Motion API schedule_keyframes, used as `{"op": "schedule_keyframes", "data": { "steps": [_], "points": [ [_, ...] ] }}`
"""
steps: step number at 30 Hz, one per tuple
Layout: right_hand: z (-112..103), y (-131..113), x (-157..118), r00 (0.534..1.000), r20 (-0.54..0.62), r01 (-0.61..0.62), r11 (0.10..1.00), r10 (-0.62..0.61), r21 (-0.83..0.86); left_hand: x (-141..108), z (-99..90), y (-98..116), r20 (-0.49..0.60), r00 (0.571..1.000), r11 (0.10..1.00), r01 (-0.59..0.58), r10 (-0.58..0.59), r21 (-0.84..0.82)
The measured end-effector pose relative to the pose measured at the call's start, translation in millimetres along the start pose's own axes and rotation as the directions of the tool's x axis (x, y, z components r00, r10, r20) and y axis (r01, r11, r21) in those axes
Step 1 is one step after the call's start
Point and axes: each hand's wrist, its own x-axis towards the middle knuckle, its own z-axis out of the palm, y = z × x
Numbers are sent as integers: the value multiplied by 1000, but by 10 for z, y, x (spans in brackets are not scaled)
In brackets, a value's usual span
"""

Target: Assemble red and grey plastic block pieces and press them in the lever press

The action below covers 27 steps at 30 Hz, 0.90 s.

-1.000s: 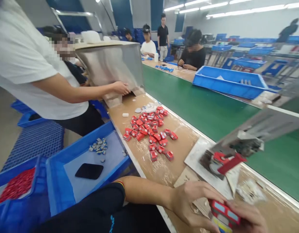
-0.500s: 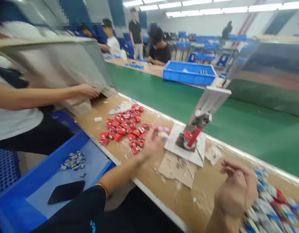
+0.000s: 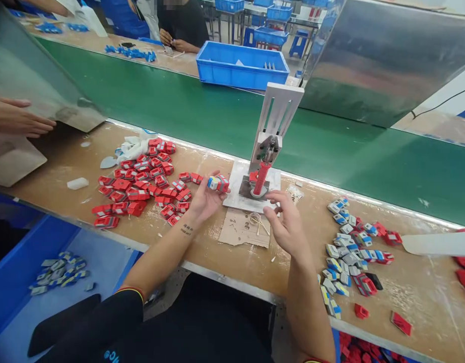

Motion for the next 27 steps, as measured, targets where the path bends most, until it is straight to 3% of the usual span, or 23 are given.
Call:
{"op": "schedule_keyframes", "data": {
  "steps": [4, 11, 16, 20, 23, 25, 27],
  "points": [
    [144, 94, 35, 996, 86, -14, 1000, 14, 4, -44, -5, 31, 11, 989, 983, 145, -145, -113],
    [232, 196, 159, 987, 161, -12, 999, 5, 45, -79, -92, 15, 142, 980, 985, 155, -142, -81],
    [202, 224, 83, 992, 127, -4, 993, -11, 116, -63, -156, -41, 182, 978, 992, 116, -106, -44],
    [170, 228, 65, 995, 95, -15, 987, 0, 160, -10, -239, -127, 186, 982, 1000, 20, -19, -3],
    [190, 249, 131, 992, 127, -27, 986, 7, 162, 52, -296, -130, 215, 975, 983, -98, 63, 157],
    [207, 270, 190, 985, 174, -37, 986, 9, 161, 112, -279, -66, 288, 952, 886, -215, 98, 410],
    [198, 269, 223, 975, 222, -46, 984, 7, 171, 189, -191, 39, 417, 904, 617, -382, 95, 688]
  ]
}}
